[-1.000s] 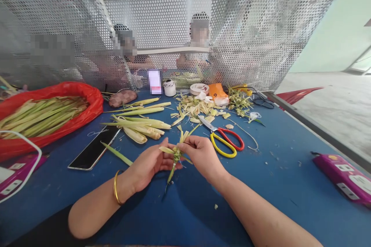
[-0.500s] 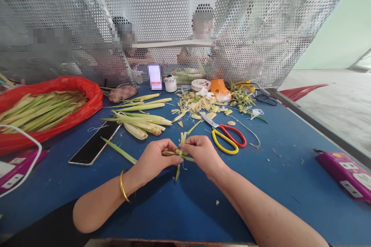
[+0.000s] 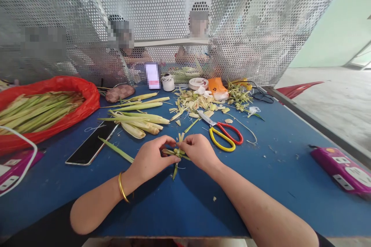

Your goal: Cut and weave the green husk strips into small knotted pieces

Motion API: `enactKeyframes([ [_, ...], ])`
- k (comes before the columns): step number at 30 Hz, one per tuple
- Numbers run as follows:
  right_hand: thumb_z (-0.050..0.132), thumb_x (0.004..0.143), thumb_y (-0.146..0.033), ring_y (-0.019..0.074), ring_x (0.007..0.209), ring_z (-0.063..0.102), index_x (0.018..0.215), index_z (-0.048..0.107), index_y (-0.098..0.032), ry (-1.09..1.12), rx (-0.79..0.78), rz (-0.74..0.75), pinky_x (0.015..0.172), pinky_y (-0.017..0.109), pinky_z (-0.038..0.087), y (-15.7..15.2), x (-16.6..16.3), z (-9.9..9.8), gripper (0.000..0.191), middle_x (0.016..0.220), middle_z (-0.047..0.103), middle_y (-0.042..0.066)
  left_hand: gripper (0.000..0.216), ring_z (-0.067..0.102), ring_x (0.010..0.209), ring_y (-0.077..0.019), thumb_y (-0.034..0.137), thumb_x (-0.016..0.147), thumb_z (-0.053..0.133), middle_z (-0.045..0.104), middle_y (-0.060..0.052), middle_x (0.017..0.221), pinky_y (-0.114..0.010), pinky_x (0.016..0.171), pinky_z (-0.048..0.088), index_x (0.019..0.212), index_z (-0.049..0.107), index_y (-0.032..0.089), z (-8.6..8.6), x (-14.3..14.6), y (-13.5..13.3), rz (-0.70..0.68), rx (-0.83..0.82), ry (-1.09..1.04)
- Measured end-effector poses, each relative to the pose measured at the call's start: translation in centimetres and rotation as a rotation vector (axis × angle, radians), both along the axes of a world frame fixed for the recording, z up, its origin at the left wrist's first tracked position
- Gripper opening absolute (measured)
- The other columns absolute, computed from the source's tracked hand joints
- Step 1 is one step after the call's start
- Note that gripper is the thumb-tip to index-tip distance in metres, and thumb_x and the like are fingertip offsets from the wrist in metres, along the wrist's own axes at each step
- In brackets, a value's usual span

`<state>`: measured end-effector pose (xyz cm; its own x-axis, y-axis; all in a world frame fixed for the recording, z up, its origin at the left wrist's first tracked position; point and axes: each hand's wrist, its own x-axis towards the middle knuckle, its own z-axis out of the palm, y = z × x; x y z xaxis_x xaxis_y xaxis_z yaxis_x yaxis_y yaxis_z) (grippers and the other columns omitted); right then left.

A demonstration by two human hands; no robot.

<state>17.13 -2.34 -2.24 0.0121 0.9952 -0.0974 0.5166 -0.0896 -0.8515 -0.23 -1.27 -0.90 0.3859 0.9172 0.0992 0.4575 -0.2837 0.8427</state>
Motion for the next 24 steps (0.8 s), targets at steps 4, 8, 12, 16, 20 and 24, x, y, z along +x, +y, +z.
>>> enactKeyframes([
  [4, 0.056, 0.075, -0.041, 0.0097, 0.048, 0.031, 0.051, 0.047, -0.019, -0.064, 0.009, 0.032, 0.043, 0.024, 0.022, 0.2, 0.1, -0.4, 0.034, 0.046, 0.036, -0.005, 0.007, 0.055, 0.084, -0.0216, 0.023, 0.080, 0.065, 0.064, -0.005, 0.085, -0.032, 0.079, 0.037, 0.085, 0.070, 0.024, 1.1, -0.6, 0.2, -0.240, 0.422, 0.130],
  [8, 0.055, 0.075, -0.037, 0.0101, 0.049, 0.034, 0.051, 0.049, -0.019, -0.121, -0.003, 0.040, 0.045, 0.023, 0.023, 0.2, 0.0, -0.3, 0.031, 0.048, 0.041, -0.004, 0.013, 0.051, 0.081, -0.0204, 0.022, 0.085, 0.059, 0.064, -0.006, 0.083, -0.033, 0.075, 0.032, 0.089, 0.071, 0.024, 1.3, -0.9, 0.8, -0.543, 0.554, 0.317],
  [12, 0.053, 0.071, -0.027, 0.0106, 0.051, 0.037, 0.050, 0.050, -0.019, -0.171, -0.008, 0.042, 0.047, 0.024, 0.024, 0.0, -0.3, 0.1, 0.023, 0.048, 0.044, -0.004, 0.012, 0.049, 0.079, -0.0196, 0.025, 0.086, 0.059, 0.061, -0.005, 0.079, -0.033, 0.073, 0.030, 0.080, 0.070, 0.023, 0.9, -0.5, 1.0, -0.582, 0.550, 0.379],
  [16, 0.053, 0.070, -0.023, 0.0111, 0.051, 0.037, 0.051, 0.051, -0.019, -0.215, -0.008, 0.034, 0.048, 0.024, 0.024, -0.2, -0.6, 0.4, 0.020, 0.048, 0.044, -0.004, 0.019, 0.048, 0.076, -0.0182, 0.028, 0.088, 0.057, 0.059, -0.003, 0.075, -0.031, 0.073, 0.031, 0.072, 0.065, 0.021, 0.6, 0.0, 1.1, -0.553, 0.435, 0.286],
  [20, 0.054, 0.072, -0.025, 0.0113, 0.051, 0.037, 0.051, 0.051, -0.019, -0.245, -0.017, 0.037, 0.048, 0.025, 0.023, -0.2, -0.6, 0.5, 0.022, 0.048, 0.043, -0.003, 0.016, 0.050, 0.071, -0.0160, 0.030, 0.088, 0.054, 0.059, -0.001, 0.075, -0.027, 0.068, 0.037, 0.077, 0.061, 0.021, 0.3, -0.2, 1.3, -0.330, 0.161, 0.048],
  [24, 0.055, 0.077, -0.032, 0.0112, 0.049, 0.035, 0.051, 0.049, -0.020, -0.272, -0.019, 0.049, 0.049, 0.026, 0.022, -0.2, -0.7, 0.6, 0.029, 0.048, 0.042, -0.004, 0.018, 0.050, 0.059, -0.0129, 0.035, 0.087, 0.054, 0.055, 0.003, 0.064, -0.023, 0.058, 0.038, 0.078, 0.059, 0.020, -0.1, -0.2, 1.5, -0.168, -0.065, -0.128],
])
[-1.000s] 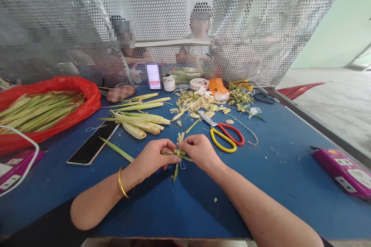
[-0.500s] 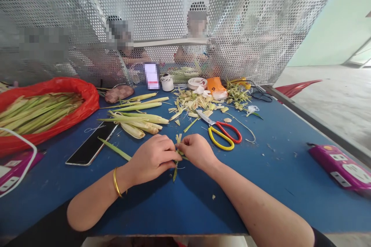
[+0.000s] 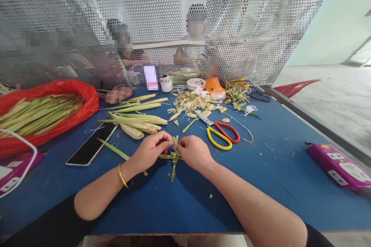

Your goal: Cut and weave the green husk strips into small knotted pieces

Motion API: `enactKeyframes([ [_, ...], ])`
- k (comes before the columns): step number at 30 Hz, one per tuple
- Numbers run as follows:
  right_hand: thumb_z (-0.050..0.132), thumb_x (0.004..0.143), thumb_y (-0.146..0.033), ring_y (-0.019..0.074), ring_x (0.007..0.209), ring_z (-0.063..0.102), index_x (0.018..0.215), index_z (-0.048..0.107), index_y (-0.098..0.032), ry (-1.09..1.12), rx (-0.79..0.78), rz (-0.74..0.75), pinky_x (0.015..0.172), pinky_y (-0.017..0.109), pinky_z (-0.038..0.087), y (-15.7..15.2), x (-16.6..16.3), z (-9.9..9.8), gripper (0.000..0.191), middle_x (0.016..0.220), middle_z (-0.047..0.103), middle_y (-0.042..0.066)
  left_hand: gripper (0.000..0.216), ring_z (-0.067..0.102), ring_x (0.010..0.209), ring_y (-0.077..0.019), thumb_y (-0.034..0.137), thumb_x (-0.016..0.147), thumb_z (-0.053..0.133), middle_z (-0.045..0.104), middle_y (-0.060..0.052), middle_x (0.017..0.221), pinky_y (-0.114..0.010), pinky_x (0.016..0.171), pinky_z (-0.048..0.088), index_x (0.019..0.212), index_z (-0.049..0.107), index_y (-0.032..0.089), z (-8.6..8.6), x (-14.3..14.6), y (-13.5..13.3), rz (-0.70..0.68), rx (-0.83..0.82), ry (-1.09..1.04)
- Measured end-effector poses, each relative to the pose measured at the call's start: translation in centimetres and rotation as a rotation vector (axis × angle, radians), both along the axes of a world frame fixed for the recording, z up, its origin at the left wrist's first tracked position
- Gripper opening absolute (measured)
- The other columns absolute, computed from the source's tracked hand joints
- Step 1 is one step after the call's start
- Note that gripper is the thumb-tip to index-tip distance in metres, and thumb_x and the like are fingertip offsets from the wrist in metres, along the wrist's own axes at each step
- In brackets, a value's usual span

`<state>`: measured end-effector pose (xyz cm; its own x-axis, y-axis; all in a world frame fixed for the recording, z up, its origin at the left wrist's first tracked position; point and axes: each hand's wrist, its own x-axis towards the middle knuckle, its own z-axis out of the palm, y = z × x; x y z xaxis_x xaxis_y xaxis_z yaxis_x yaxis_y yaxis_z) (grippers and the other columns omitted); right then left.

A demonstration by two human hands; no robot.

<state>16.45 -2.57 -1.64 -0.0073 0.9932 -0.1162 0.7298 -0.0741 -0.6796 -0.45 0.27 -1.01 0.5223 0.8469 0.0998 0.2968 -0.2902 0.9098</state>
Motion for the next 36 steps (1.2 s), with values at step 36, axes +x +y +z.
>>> enactKeyframes([
  [36, 0.060, 0.084, -0.038, 0.0126, 0.063, 0.057, 0.083, 0.063, -0.018, 0.824, 0.151, 0.125, 0.063, 0.026, 0.047, 0.8, 0.6, 0.1, 0.020, 0.068, 0.063, 0.000, 0.013, 0.053, 0.048, -0.0093, 0.024, 0.074, 0.056, 0.063, 0.000, 0.059, -0.022, 0.052, 0.044, 0.065, 0.059, 0.016, -0.7, 2.2, 0.7, 0.034, -0.505, -0.070],
])
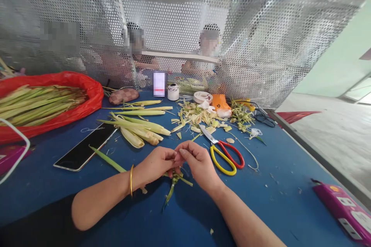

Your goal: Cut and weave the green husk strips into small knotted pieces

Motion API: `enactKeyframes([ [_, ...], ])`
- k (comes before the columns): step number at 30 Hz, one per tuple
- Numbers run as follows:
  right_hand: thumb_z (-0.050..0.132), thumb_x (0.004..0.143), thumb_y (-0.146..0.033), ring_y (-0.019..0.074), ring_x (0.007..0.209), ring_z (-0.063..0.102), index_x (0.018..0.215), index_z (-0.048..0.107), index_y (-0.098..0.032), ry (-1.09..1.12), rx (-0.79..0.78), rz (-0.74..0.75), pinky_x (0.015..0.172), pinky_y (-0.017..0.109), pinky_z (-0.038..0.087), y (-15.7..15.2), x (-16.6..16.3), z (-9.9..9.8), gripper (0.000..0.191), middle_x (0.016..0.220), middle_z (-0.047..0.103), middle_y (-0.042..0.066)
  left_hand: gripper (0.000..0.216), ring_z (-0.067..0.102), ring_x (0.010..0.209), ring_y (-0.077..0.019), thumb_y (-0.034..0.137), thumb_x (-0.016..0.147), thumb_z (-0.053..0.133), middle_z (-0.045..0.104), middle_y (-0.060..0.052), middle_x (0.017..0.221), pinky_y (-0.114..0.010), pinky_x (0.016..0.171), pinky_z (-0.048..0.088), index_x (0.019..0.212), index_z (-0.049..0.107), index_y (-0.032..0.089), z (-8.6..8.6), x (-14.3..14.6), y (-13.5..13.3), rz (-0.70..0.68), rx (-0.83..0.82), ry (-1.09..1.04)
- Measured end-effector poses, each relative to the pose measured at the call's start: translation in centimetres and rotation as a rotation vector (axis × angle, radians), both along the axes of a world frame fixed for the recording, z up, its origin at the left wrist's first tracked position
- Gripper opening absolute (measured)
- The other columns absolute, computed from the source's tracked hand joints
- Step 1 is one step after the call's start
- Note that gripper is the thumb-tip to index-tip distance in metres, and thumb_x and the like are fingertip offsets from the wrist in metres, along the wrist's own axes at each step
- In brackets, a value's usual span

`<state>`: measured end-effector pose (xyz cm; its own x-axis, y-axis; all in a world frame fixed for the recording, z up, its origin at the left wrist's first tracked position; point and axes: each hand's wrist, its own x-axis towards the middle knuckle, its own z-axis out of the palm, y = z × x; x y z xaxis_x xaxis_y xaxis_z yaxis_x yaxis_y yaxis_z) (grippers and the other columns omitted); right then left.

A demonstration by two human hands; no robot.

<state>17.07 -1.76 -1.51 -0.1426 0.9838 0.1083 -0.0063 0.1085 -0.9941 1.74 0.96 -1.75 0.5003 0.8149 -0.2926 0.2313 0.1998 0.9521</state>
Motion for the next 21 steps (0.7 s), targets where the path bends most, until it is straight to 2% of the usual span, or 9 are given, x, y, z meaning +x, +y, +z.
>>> enactKeyframes([
  [3, 0.059, 0.085, -0.037, 0.0134, 0.068, 0.059, 0.088, 0.063, -0.018, -0.022, 0.013, -0.053, 0.067, 0.027, 0.048, 0.1, 0.1, -0.1, 0.019, 0.072, 0.065, 0.001, 0.012, 0.054, 0.049, -0.0084, 0.024, 0.073, 0.059, 0.066, -0.001, 0.063, -0.021, 0.054, 0.044, 0.067, 0.063, 0.014, 0.3, -0.3, 0.2, -0.074, -0.023, -0.011],
  [5, 0.058, 0.085, -0.036, 0.0143, 0.070, 0.060, 0.090, 0.062, -0.018, -0.030, 0.010, -0.038, 0.069, 0.028, 0.049, 0.2, 0.1, -0.2, 0.019, 0.075, 0.066, 0.002, 0.008, 0.056, 0.051, -0.0088, 0.021, 0.070, 0.061, 0.066, -0.001, 0.064, -0.022, 0.056, 0.045, 0.069, 0.063, 0.013, 0.2, -0.5, 0.2, -0.108, -0.050, -0.032],
  [8, 0.058, 0.084, -0.036, 0.0163, 0.074, 0.061, 0.102, 0.060, -0.019, -0.079, 0.046, -0.061, 0.071, 0.030, 0.049, 0.0, 0.3, -0.1, 0.025, 0.081, 0.066, 0.003, 0.013, 0.056, 0.052, -0.0092, 0.026, 0.069, 0.065, 0.066, -0.001, 0.061, -0.022, 0.057, 0.046, 0.066, 0.062, 0.013, -0.1, -0.5, 0.2, -0.079, -0.034, -0.045],
  [10, 0.060, 0.082, -0.037, 0.0155, 0.070, 0.058, 0.108, 0.059, -0.020, -0.223, 0.136, -0.243, 0.067, 0.029, 0.047, -0.2, 0.8, 0.3, 0.031, 0.084, 0.064, 0.003, 0.017, 0.054, 0.050, -0.0088, 0.029, 0.071, 0.065, 0.065, -0.002, 0.060, -0.022, 0.055, 0.045, 0.064, 0.062, 0.013, -0.3, -0.4, 0.1, -0.036, -0.003, -0.040],
  [12, 0.061, 0.081, -0.041, 0.0134, 0.062, 0.051, 0.098, 0.063, -0.020, -0.432, 0.190, -0.420, 0.059, 0.027, 0.042, -0.5, 1.6, 1.1, 0.027, 0.079, 0.060, 0.002, 0.017, 0.055, 0.050, -0.0085, 0.028, 0.072, 0.064, 0.066, -0.002, 0.060, -0.021, 0.054, 0.044, 0.064, 0.062, 0.014, -0.3, -0.4, 0.0, -0.004, -0.005, -0.035],
  [13, 0.060, 0.080, -0.044, 0.0129, 0.059, 0.048, 0.088, 0.065, -0.019, -0.520, 0.157, -0.403, 0.056, 0.027, 0.040, -0.7, 1.9, 1.5, 0.026, 0.074, 0.058, 0.001, 0.015, 0.055, 0.050, -0.0084, 0.027, 0.072, 0.064, 0.066, -0.002, 0.061, -0.021, 0.053, 0.044, 0.065, 0.062, 0.014, -0.3, -0.4, 0.0, 0.000, -0.017, -0.036],
  [14, 0.060, 0.080, -0.047, 0.0127, 0.057, 0.045, 0.079, 0.065, -0.018, -0.587, 0.093, -0.313, 0.054, 0.026, 0.038, -0.8, 2.2, 1.9, 0.029, 0.068, 0.057, 0.000, 0.015, 0.055, 0.051, -0.0083, 0.027, 0.072, 0.064, 0.066, -0.002, 0.061, -0.020, 0.053, 0.044, 0.065, 0.062, 0.014, -0.3, -0.4, 0.0, -0.001, -0.031, -0.038],
  [17, 0.066, 0.074, -0.044, 0.0134, 0.058, 0.047, 0.073, 0.067, -0.018, -0.701, -0.090, -0.008, 0.053, 0.026, 0.036, -1.1, 2.4, 2.3, 0.026, 0.065, 0.059, 0.000, 0.012, 0.055, 0.051, -0.0077, 0.025, 0.071, 0.065, 0.064, 0.000, 0.059, -0.019, 0.052, 0.042, 0.067, 0.060, 0.014, -0.3, -0.5, 0.2, -0.014, -0.057, -0.062],
  [21, 0.066, 0.071, -0.031, 0.0124, 0.059, 0.047, 0.070, 0.069, -0.018, -0.777, -0.149, 0.068, 0.054, 0.024, 0.034, -0.9, 1.8, 1.5, 0.013, 0.064, 0.058, -0.002, 0.010, 0.054, 0.052, -0.0073, 0.024, 0.070, 0.063, 0.063, 0.001, 0.062, -0.018, 0.050, 0.039, 0.071, 0.059, 0.015, -0.5, -0.6, 0.4, -0.035, -0.052, -0.077],
])
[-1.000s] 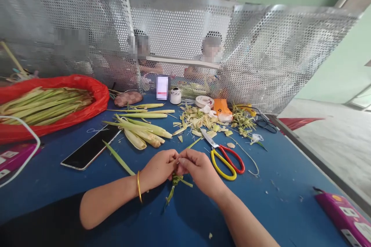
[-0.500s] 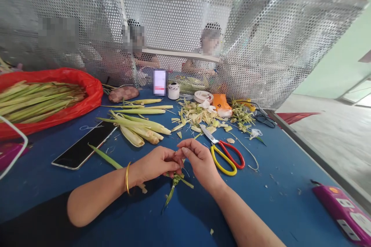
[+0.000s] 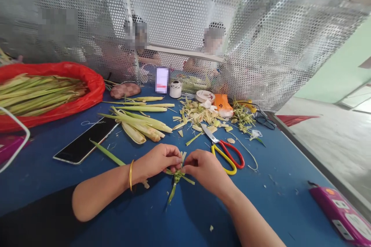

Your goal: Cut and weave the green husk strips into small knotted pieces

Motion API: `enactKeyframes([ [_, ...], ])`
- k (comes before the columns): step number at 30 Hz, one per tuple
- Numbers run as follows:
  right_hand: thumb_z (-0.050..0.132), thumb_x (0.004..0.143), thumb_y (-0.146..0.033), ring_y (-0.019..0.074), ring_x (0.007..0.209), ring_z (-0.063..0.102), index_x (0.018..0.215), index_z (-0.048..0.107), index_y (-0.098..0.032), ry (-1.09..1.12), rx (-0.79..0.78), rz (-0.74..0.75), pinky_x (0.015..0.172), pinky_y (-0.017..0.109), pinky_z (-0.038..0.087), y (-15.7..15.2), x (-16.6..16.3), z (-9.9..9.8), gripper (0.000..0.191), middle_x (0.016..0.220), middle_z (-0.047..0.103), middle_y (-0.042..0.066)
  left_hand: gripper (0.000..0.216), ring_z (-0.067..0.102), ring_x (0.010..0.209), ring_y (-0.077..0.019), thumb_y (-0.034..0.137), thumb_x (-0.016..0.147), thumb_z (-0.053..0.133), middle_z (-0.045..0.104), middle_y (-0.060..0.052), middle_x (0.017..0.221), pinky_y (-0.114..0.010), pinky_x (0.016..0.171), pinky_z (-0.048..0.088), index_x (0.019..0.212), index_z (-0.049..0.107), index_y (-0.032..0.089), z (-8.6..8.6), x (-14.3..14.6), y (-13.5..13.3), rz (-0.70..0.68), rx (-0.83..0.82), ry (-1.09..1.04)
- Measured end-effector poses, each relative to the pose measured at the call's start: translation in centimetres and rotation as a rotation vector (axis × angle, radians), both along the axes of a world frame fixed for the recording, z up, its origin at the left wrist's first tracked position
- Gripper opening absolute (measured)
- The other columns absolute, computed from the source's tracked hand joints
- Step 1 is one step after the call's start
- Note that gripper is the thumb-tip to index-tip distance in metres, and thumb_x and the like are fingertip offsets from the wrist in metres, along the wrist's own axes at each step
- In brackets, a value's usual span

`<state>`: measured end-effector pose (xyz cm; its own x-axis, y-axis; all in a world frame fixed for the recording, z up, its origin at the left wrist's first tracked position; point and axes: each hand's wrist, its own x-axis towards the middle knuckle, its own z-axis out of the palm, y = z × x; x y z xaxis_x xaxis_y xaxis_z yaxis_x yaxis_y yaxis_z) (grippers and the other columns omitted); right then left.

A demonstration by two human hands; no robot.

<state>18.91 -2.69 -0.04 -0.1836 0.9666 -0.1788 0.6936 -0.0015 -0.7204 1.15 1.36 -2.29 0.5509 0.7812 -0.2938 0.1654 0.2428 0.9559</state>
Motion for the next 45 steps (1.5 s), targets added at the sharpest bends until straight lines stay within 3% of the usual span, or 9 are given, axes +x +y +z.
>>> enactKeyframes([
  [9, 0.058, 0.077, -0.030, 0.0091, 0.051, 0.034, 0.067, 0.059, -0.017, 0.112, -0.017, 0.007, 0.047, 0.022, 0.025, 0.1, 0.0, 0.1, 0.017, 0.053, 0.042, -0.006, 0.021, 0.054, 0.053, -0.0069, 0.034, 0.070, 0.067, 0.066, -0.001, 0.069, -0.018, 0.049, 0.037, 0.074, 0.059, 0.015, 0.5, -0.2, 0.2, -0.031, -0.001, 0.047],
  [16, 0.059, 0.075, -0.021, 0.0081, 0.054, 0.041, 0.070, 0.063, -0.016, 0.268, -0.106, 0.211, 0.049, 0.020, 0.032, -0.2, 0.3, 0.1, 0.008, 0.059, 0.052, -0.005, 0.018, 0.052, 0.049, -0.0081, 0.026, 0.062, 0.071, 0.059, 0.003, 0.054, -0.019, 0.047, 0.036, 0.071, 0.061, 0.014, 1.2, -0.2, 0.2, 0.001, -0.013, 0.066],
  [24, 0.054, 0.076, -0.018, 0.0117, 0.057, 0.061, 0.086, 0.058, -0.018, 0.584, 0.027, -0.089, 0.060, 0.026, 0.048, 1.2, -0.4, -1.0, 0.011, 0.076, 0.067, 0.001, 0.010, 0.053, 0.051, -0.0086, 0.021, 0.064, 0.069, 0.062, 0.001, 0.057, -0.020, 0.049, 0.039, 0.069, 0.062, 0.015, 1.2, -0.4, 0.3, -0.018, 0.142, 0.152],
  [32, 0.051, 0.075, -0.010, 0.0106, 0.053, 0.059, 0.079, 0.062, -0.019, 0.417, 0.046, -0.054, 0.051, 0.021, 0.044, 1.2, -1.2, -2.0, 0.014, 0.070, 0.066, -0.001, 0.008, 0.060, 0.061, -0.0120, 0.019, 0.075, 0.061, 0.070, 0.000, 0.068, -0.021, 0.058, 0.042, 0.075, 0.069, 0.019, 1.6, -0.6, -0.1, -0.093, 0.665, 0.435],
  [40, 0.049, 0.076, -0.008, 0.0108, 0.054, 0.056, 0.078, 0.061, -0.020, 0.262, 0.184, -0.025, 0.052, 0.021, 0.039, 1.1, -1.1, -1.8, 0.017, 0.066, 0.065, -0.002, 0.017, 0.062, 0.067, -0.0156, 0.016, 0.089, 0.049, 0.067, -0.002, 0.072, -0.026, 0.058, 0.040, 0.079, 0.063, 0.019, 1.1, -0.6, -0.8, -0.179, 1.434, 0.727],
  [45, 0.049, 0.075, -0.007, 0.0117, 0.055, 0.055, 0.076, 0.062, -0.020, 0.215, 0.210, -0.045, 0.053, 0.021, 0.038, 1.0, -1.3, -1.7, 0.018, 0.063, 0.063, -0.002, 0.015, 0.060, 0.067, -0.0178, 0.011, 0.088, 0.049, 0.064, -0.002, 0.072, -0.029, 0.057, 0.041, 0.081, 0.060, 0.018, 0.6, -0.7, -0.9, -0.219, 1.685, 0.826],
])
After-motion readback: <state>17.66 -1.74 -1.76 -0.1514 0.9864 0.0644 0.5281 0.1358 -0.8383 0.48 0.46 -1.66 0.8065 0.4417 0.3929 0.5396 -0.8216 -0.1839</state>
